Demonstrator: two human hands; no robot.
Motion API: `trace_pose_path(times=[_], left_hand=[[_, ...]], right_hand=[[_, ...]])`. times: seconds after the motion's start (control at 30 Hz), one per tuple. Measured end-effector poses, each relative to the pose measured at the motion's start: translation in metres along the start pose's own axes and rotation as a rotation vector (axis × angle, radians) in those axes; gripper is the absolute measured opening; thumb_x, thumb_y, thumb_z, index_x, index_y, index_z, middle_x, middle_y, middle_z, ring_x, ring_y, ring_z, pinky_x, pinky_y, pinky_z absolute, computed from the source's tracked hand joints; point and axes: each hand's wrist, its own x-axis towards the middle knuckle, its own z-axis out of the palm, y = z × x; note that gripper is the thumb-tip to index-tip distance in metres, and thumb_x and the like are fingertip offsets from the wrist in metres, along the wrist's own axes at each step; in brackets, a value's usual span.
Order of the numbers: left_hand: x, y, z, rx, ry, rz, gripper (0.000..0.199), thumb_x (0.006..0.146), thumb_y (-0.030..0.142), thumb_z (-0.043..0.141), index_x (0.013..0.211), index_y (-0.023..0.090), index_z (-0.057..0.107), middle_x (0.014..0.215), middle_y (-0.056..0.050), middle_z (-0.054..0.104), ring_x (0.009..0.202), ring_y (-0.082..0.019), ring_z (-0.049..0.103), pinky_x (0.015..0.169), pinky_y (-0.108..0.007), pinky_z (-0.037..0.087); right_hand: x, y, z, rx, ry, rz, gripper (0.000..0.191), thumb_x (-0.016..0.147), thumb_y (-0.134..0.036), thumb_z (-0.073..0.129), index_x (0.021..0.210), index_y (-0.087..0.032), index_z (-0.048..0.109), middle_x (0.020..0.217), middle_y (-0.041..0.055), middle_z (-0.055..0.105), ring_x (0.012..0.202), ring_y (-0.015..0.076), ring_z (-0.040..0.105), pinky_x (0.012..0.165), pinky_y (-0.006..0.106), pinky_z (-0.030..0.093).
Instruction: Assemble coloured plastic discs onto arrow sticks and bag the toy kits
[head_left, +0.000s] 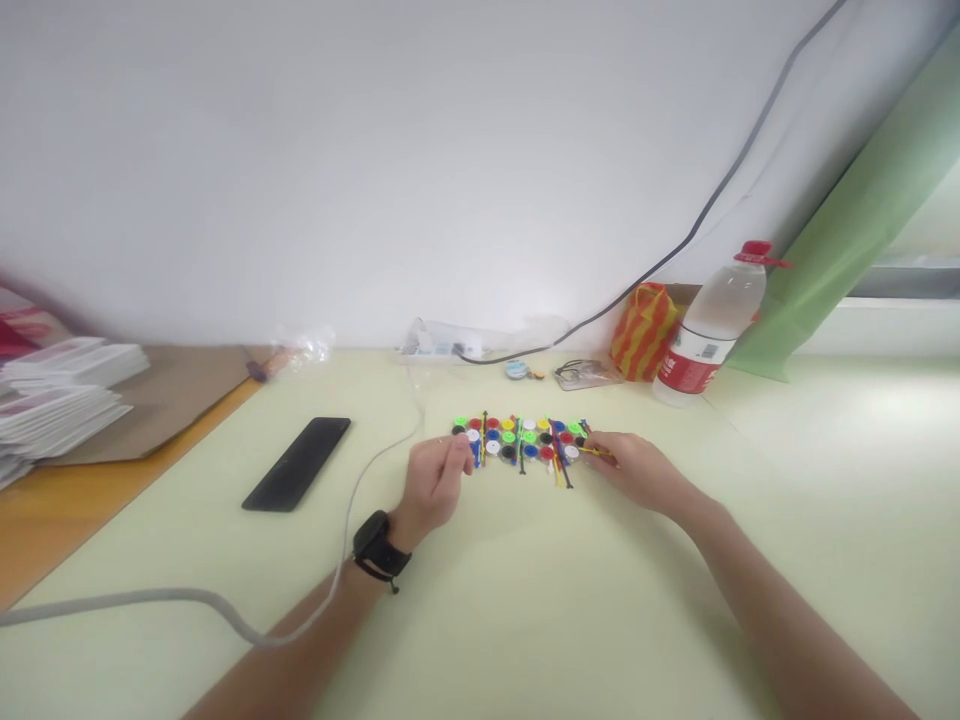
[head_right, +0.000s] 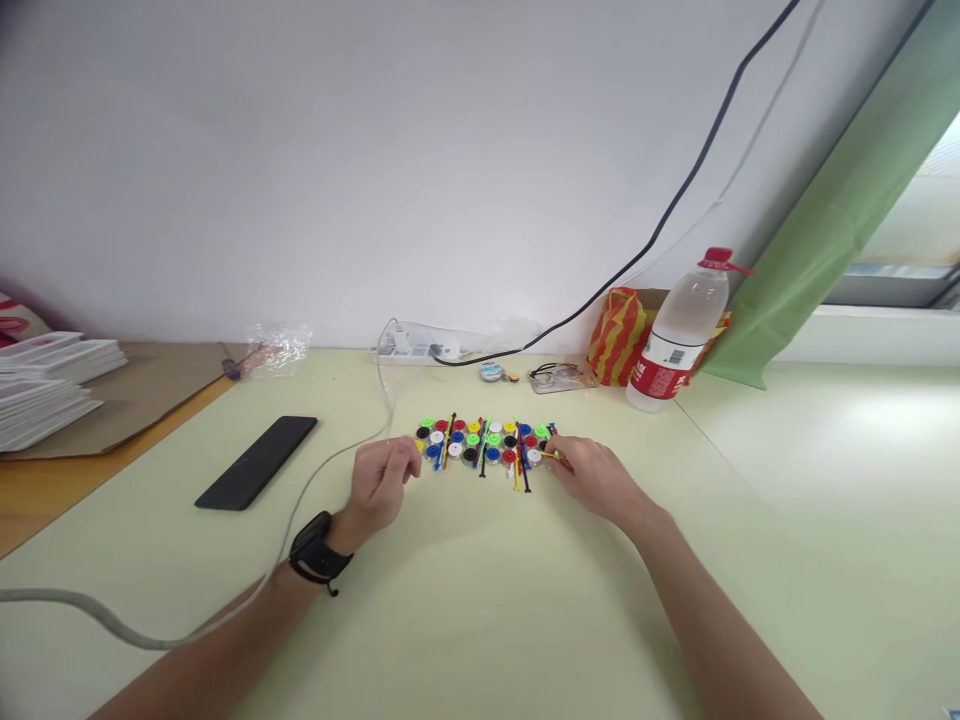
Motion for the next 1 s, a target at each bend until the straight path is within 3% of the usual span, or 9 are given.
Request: trace_pose_path(times=[0.13, 0.27, 0.5, 0.67, 0.87, 1.0], left_hand=[[-0.006, 0.000, 0.013, 0.062, -0.193, -0.041, 0.053, 0.105, 0.039, 0.041, 0.060, 0.020, 0.059, 0.051, 0.000, 0.047, 0.050, -0.014, 0.046, 0.057, -0.029, 0.035], [-0.007, 0.003, 0.018, 0.111, -0.377, -0.054, 0.049, 0.104, 0.037, 0.046, 0.060, 0.020, 0.060, 0.049, 0.002, 0.045, 0.049, -0.013, 0.044, 0.056, -0.028, 0.033], [-0.010, 0.012, 0.021, 0.247, -0.577, -0.001, 0.049, 0.104, 0.038, 0.047, 0.060, 0.019, 0.054, 0.053, 0.002, 0.049, 0.051, -0.012, 0.042, 0.055, -0.029, 0.029], [-0.011, 0.018, 0.023, 0.327, -0.629, 0.006, 0.049, 0.103, 0.038, 0.047, 0.059, 0.018, 0.049, 0.055, 0.003, 0.042, 0.053, -0.011, 0.038, 0.056, -0.027, 0.026], [-0.012, 0.021, 0.023, 0.256, -0.627, -0.062, 0.046, 0.103, 0.038, 0.049, 0.061, 0.017, 0.046, 0.057, 0.004, 0.039, 0.056, -0.011, 0.035, 0.056, -0.027, 0.027], [-0.015, 0.024, 0.028, 0.096, -0.584, -0.167, 0.035, 0.102, 0.039, 0.052, 0.075, 0.018, 0.059, 0.066, 0.002, 0.050, 0.061, -0.012, 0.041, 0.056, -0.025, 0.032]], right_hand=[[-0.002, 0.001, -0.002, -0.027, 0.025, 0.020, 0.011, 0.096, -0.034, 0.050, 0.092, -0.027, 0.057, 0.085, 0.0036, 0.071, 0.074, 0.0217, 0.062, 0.060, 0.029, 0.037], [-0.004, 0.001, -0.004, -0.082, 0.029, 0.030, 0.013, 0.093, -0.033, 0.053, 0.083, -0.025, 0.052, 0.081, 0.0034, 0.068, 0.070, 0.0202, 0.059, 0.058, 0.028, 0.034], [-0.004, 0.004, -0.005, -0.079, 0.009, 0.050, 0.011, 0.091, -0.030, 0.054, 0.082, -0.024, 0.056, 0.080, 0.0038, 0.068, 0.069, 0.0197, 0.059, 0.058, 0.028, 0.035], [-0.005, 0.006, -0.007, -0.065, 0.021, 0.037, 0.011, 0.091, -0.030, 0.055, 0.097, -0.026, 0.063, 0.085, 0.0034, 0.069, 0.075, 0.0204, 0.063, 0.062, 0.028, 0.038], [-0.006, 0.007, -0.008, -0.077, -0.026, 0.037, 0.012, 0.094, -0.026, 0.050, 0.085, -0.024, 0.058, 0.082, 0.0031, 0.069, 0.071, 0.0197, 0.062, 0.061, 0.028, 0.038], [-0.010, 0.002, -0.011, -0.062, 0.023, 0.006, 0.013, 0.098, -0.027, 0.047, 0.096, -0.025, 0.059, 0.088, 0.0041, 0.071, 0.077, 0.0214, 0.065, 0.064, 0.030, 0.041]])
